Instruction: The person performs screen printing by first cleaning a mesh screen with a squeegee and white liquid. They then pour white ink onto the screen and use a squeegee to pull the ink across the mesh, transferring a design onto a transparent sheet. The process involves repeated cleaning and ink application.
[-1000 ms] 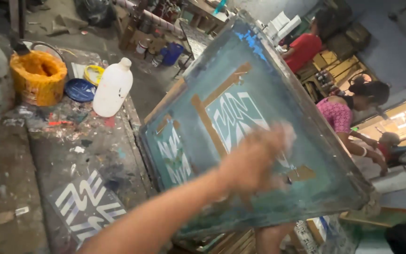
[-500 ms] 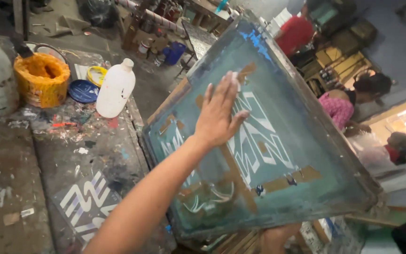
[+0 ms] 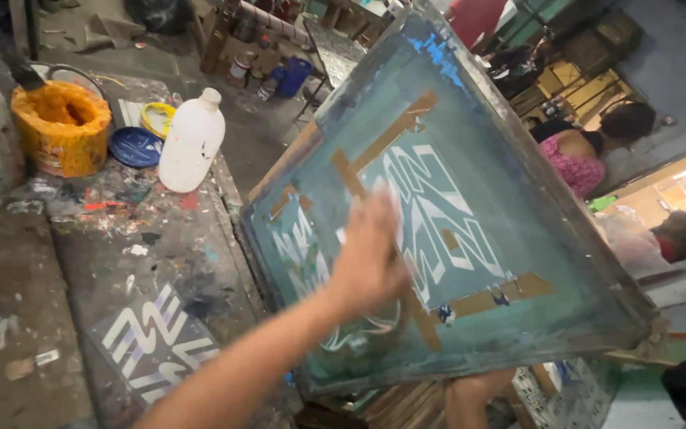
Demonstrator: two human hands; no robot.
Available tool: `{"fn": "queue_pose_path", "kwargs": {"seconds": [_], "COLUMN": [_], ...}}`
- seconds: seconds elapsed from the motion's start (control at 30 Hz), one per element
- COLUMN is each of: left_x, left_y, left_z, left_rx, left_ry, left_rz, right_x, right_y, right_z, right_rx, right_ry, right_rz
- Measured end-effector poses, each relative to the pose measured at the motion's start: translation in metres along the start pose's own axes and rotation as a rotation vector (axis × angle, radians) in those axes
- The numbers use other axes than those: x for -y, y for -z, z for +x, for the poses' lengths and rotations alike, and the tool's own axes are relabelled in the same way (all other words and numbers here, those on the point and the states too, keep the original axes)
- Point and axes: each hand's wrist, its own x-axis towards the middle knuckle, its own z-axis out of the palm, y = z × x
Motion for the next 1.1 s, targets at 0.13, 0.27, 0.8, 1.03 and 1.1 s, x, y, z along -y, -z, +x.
{"fn": "queue_pose_path", "kwargs": {"seconds": [0.13, 0.27, 0.8, 1.03, 1.1], "left_x": [-0.063, -0.029, -0.007, -0.108, -0.118], "left_y": [-0.002, 0.018, 0.041, 0.026, 0.029], "left_z": [-0.053, 0.023, 0.089, 0.013, 0.054], "left_rx": [0.218, 0.259, -0.066, 0.217, 0.340], "left_ry": [-0.184, -0.173, 0.028, -0.221, -0.381], "left_rz": [-0.280, -0.014, 0.099, -0.299, 0.289], "right_x": [-0.009, 0.006, 0.036, 0.023, 0.016], "right_y": [0.020, 0.003, -0.060, -0.060, -0.044], "right_z": [0.013, -0.005, -0.042, -0.040, -0.033], "right_rx": [0.067, -0.001, 0.017, 0.099, 0.169], "right_ry": [0.044, 0.071, -0.038, 0.126, 0.064], "right_rz": [0.045, -0.190, 0.061, -0.126, 0.001]}}
